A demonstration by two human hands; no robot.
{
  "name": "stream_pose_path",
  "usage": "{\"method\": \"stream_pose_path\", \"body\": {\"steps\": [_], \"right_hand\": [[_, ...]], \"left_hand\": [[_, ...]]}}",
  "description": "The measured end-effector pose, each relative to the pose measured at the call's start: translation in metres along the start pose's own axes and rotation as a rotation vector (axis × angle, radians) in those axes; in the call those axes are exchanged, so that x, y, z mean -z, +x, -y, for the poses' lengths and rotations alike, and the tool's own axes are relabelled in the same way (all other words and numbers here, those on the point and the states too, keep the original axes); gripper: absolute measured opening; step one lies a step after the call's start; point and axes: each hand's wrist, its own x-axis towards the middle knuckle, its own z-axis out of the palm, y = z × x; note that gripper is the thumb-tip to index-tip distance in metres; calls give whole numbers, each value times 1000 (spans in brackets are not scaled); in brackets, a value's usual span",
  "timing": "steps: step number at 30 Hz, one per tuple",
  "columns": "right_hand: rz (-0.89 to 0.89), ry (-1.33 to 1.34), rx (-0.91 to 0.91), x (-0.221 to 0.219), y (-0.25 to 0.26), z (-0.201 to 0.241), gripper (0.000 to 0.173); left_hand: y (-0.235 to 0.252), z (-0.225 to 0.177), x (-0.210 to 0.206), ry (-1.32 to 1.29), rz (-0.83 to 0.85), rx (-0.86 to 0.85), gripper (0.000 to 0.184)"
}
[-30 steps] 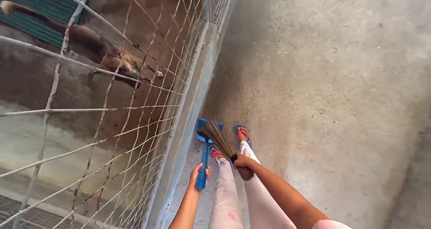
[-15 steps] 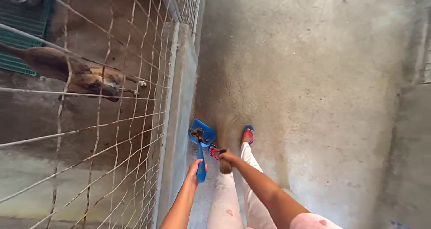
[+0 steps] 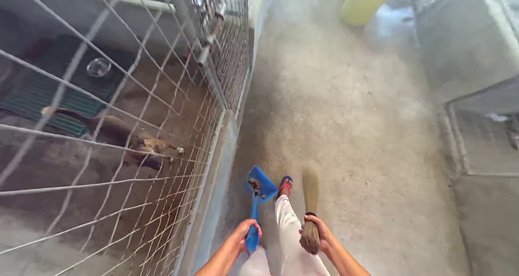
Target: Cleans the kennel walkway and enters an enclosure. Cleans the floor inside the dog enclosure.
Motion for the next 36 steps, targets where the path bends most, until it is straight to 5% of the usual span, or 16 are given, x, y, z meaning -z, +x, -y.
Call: {"method": "stream_pose_path", "body": {"steps": [5, 7, 11, 15, 19, 21, 23, 28, 30, 33, 36], "right_hand": [[11, 99, 123, -61, 22, 136, 72], [-7, 167, 178, -88, 17, 185, 74], [109, 300, 300, -121, 13, 285, 34], [257, 213, 401, -141, 27, 358, 32], [212, 113, 411, -169, 35, 425, 27], [208, 73, 433, -177, 43, 457, 29], [185, 28, 423, -184, 47, 489, 34], [165, -11, 362, -190, 67, 571, 42], [165, -17, 350, -200, 74, 593, 40], [140, -19, 413, -226, 73, 620, 36], [147, -10, 407, -263, 75, 652, 33]], "left_hand": [[-16, -86, -134, 108, 148, -33, 9], [-15, -114, -181, 177, 196, -41, 11], [-2, -175, -258, 280, 314, -69, 12], [-2, -231, -306, 410, 291, -239, 21], [-9, -328, -285, 474, -318, -843, 85], [-13, -393, -243, 320, -699, -1124, 79], [-25, -449, -210, 210, -893, -1188, 62], [-24, -501, -216, 212, -875, -1130, 42], [-26, -510, -242, 27, -823, -1201, 35], [-41, -547, -282, -317, -575, -1085, 32], [-26, -583, -297, -443, -677, -1096, 28]]}}
